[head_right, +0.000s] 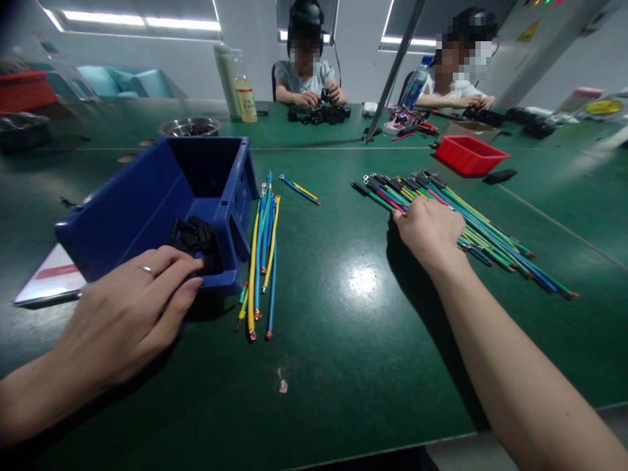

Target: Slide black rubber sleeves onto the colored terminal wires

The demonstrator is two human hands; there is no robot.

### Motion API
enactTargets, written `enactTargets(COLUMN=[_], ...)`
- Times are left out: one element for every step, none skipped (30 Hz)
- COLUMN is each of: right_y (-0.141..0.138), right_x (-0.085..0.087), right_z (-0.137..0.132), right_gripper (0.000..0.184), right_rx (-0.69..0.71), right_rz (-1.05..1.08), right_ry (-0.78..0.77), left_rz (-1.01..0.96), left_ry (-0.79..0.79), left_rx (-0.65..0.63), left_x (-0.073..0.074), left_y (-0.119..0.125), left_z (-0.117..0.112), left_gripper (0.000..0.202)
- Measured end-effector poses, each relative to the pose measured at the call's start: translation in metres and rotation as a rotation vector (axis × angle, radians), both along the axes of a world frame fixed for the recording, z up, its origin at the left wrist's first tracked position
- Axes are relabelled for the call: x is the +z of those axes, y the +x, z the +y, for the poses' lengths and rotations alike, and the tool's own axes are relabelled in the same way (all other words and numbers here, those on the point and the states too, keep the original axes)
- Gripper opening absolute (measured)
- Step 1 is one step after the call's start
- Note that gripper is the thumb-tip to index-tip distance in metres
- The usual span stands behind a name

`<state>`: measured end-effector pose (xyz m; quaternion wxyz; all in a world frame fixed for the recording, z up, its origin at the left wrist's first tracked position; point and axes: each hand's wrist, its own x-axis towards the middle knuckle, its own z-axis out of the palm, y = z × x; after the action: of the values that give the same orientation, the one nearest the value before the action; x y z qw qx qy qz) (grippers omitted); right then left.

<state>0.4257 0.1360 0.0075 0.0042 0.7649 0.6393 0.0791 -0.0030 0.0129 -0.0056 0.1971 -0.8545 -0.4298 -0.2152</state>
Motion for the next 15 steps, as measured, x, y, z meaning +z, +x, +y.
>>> enactTargets(right_y=[0.002, 0.004, 0.005, 0.007, 0.008, 0.009, 0.010, 0.012, 0.013, 0.014, 0.015, 0.015, 0.016, 0.015, 0.013], right_x=[-0.001, -0.002, -0.003, -0.004, -0.005, -0.007, -0.008, -0.009, -0.011, -0.012, -0.013, -0.014, -0.015, -0.016, -0.019], right_z=[0.001, 0.001, 0.001, 0.001, 0.001, 0.001, 0.002, 0.002, 0.002, 0.002, 0.002, 0.003, 0.004, 0.005, 0.007], right_gripper=[0.064, 0.067, 0.069, 0.069, 0.069, 0.068, 0.066, 0.063, 0.060, 0.058, 0.055, 0.053, 0.050, 0.047, 0.043], right_rx=[-0.002, 0.004, 0.012, 0.018, 0.022, 0.027, 0.030, 0.035, 0.046, 0.058, 0.069, 0.082, 0.097, 0.116, 0.140], right_rz=[0.005, 0.010, 0.017, 0.023, 0.028, 0.033, 0.036, 0.038, 0.040, 0.045, 0.051, 0.060, 0.073, 0.090, 0.112], right_ry=[0.004, 0.008, 0.013, 0.021, 0.032, 0.044, 0.058, 0.073, 0.090, 0.105, 0.121, 0.138, 0.156, 0.175, 0.195], left_rz=[-0.005, -0.012, -0.021, -0.029, -0.037, -0.043, -0.051, -0.063, -0.081, -0.110, -0.140, -0.170, -0.197, -0.214, -0.223], left_ry=[-0.002, -0.004, -0.006, -0.008, -0.009, -0.008, -0.008, -0.012, -0.021, -0.029, -0.041, -0.054, -0.064, -0.072, -0.079], left_rx=[0.005, 0.010, 0.015, 0.017, 0.016, 0.014, 0.007, -0.002, -0.017, -0.033, -0.052, -0.072, -0.091, -0.109, -0.129], left_x=[-0.001, -0.001, -0.002, -0.002, -0.002, -0.002, -0.001, -0.001, -0.002, -0.002, -0.003, -0.004, -0.006, -0.007, -0.009], left_y=[0.000, 0.000, 0.001, 0.001, 0.001, 0.001, 0.002, 0.002, 0.003, 0.003, 0.004, 0.004, 0.005, 0.006, 0.006], left_z=[-0.001, -0.002, -0.002, -0.002, -0.002, -0.002, -0.002, -0.002, -0.002, -0.003, -0.003, -0.004, -0.005, -0.006, -0.007], left_gripper=[0.039, 0.038, 0.037, 0.037, 0.036, 0.035, 0.034, 0.033, 0.032, 0.030, 0.029, 0.029, 0.028, 0.029, 0.029])
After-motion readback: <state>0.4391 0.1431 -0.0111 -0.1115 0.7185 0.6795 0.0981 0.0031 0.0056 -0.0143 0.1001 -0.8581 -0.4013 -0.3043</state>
